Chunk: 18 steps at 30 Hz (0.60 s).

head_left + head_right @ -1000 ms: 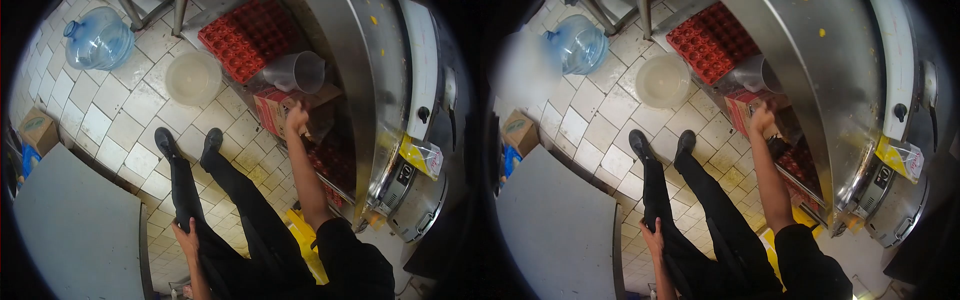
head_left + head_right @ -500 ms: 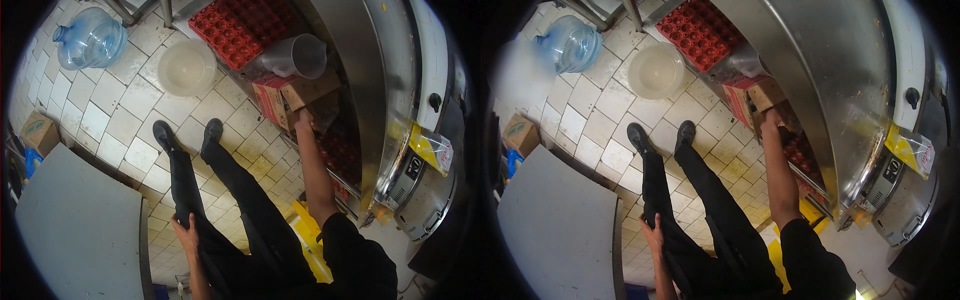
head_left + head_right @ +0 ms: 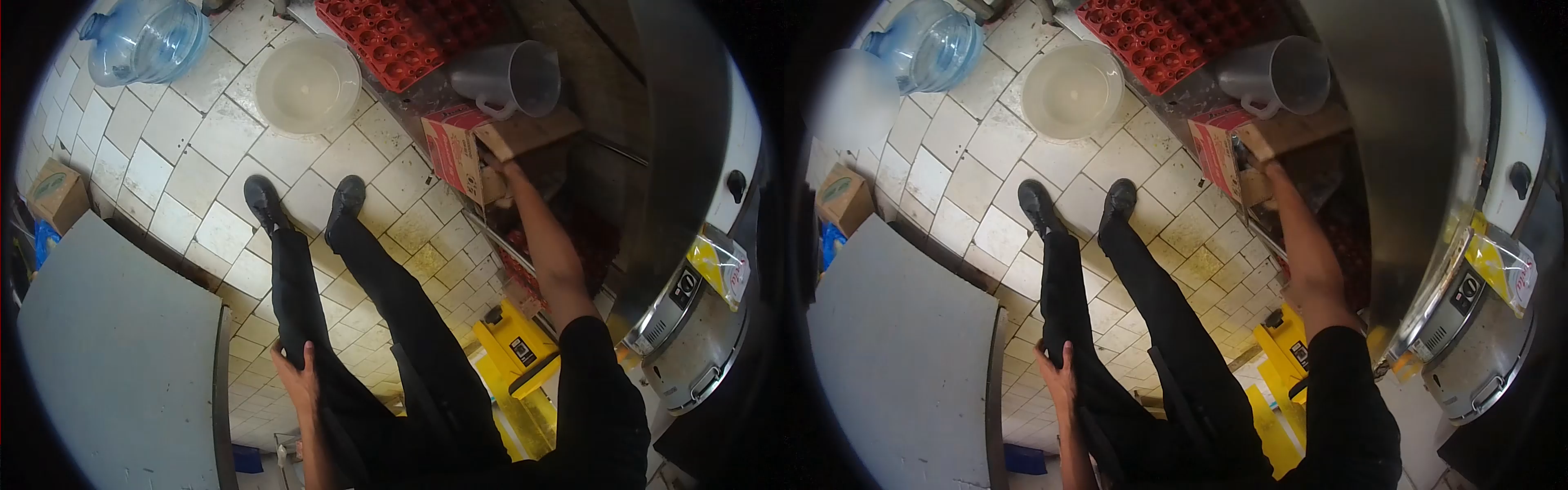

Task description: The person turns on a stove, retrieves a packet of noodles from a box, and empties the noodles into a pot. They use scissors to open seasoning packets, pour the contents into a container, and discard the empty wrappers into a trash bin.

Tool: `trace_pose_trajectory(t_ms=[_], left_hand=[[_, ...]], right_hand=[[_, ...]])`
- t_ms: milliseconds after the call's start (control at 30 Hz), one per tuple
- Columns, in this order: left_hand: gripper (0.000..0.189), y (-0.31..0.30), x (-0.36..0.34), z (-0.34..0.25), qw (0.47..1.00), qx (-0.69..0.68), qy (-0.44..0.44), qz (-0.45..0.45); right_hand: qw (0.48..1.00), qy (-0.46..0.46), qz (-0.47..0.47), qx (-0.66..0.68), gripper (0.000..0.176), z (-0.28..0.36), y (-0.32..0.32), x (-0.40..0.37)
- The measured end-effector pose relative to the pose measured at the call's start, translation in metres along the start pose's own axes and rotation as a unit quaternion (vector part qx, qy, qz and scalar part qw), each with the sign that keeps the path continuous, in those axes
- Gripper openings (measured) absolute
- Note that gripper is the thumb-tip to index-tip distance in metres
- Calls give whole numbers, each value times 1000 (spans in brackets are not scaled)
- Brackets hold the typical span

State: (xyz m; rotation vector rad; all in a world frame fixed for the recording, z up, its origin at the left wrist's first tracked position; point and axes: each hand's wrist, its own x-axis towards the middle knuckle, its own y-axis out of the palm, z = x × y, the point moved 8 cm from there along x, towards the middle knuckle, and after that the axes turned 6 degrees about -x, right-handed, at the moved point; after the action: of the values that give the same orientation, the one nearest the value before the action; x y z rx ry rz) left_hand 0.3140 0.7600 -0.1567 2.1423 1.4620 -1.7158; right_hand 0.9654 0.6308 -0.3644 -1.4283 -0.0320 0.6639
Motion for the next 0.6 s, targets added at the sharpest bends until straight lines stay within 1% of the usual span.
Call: trace_pose_trajectory(t_ms=[133, 233, 300, 333, 533, 600], left_hand=[[62, 1, 1, 3, 1000, 19, 14, -6], [63, 1, 3, -2, 1000, 17, 8, -4], [64, 3, 5, -12, 1000, -22, -8, -6], [64, 2, 4, -13, 999, -39, -20, -4], [63, 1, 12, -11, 1000, -25, 12, -8], [63, 0, 9, -14, 1000, -13, 10, -6]], right_hand=[[999, 24, -32, -32, 53, 5, 2, 24], [998, 43, -32, -42, 55, 0, -3, 49], [997, 54, -30, -44, 56, -7, -10, 60], [997, 57, -28, -45, 57, -10, -12, 63], [996, 68, -31, -56, 61, -20, -15, 62], [995, 72, -30, -60, 63, -23, -17, 60]])
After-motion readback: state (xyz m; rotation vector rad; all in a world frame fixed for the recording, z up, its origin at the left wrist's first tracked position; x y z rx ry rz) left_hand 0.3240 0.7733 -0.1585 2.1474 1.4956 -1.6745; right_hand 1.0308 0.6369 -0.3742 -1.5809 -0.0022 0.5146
